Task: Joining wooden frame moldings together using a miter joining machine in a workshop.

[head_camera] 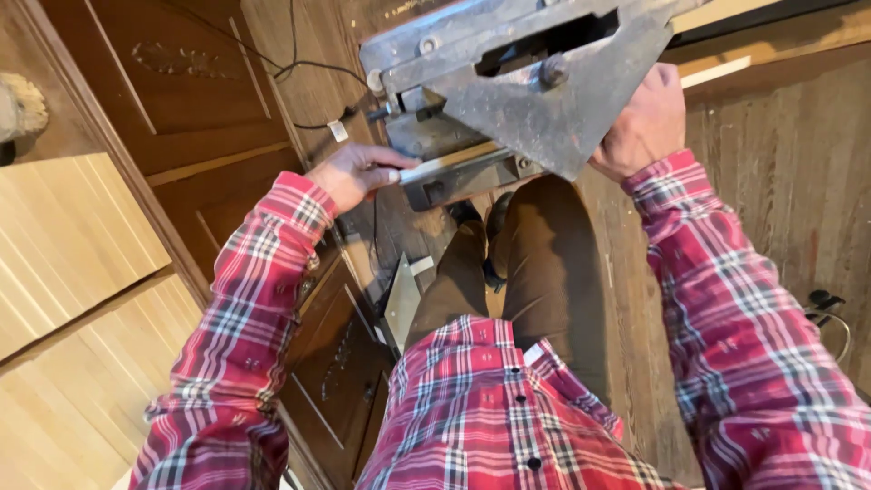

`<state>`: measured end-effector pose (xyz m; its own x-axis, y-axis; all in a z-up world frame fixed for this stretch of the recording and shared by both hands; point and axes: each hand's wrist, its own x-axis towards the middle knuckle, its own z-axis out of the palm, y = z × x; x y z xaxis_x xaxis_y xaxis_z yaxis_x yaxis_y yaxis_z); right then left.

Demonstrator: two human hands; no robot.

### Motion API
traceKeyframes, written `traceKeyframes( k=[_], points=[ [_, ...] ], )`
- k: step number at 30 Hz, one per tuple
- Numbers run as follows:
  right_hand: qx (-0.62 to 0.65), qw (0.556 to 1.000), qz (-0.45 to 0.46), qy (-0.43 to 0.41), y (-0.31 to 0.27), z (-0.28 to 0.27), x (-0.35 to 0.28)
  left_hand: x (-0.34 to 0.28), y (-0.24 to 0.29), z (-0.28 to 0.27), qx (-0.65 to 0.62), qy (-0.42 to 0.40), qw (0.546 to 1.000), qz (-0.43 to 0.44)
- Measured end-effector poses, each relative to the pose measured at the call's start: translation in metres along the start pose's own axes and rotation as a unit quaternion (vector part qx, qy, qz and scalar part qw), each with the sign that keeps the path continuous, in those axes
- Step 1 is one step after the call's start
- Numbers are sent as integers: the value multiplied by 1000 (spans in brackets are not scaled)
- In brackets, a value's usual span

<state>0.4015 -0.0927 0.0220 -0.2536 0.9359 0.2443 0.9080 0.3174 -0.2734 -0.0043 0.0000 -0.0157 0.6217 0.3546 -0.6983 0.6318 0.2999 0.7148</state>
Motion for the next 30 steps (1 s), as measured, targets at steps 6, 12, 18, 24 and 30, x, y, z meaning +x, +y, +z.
traceKeyframes(
  k=[6, 12, 18, 24, 30],
  points=[
    [16, 994, 11, -109, -14, -14, 19, -7, 10, 0, 14, 2, 1000, -10],
    [27, 980, 48, -193, -17, -9, 27, -7, 13, 2, 27, 17, 999, -13],
    [14, 968, 87, -235, -19, -2, 29, -10, 17, 2, 16, 20, 1000, -17],
    [-9, 972, 62, -227, 5, 16, 13, -6, 5, 2, 32, 20, 999, 16],
    [87, 983, 134, -94, 2, -3, 11, -6, 12, 1, 42, 11, 999, -4]
  ],
)
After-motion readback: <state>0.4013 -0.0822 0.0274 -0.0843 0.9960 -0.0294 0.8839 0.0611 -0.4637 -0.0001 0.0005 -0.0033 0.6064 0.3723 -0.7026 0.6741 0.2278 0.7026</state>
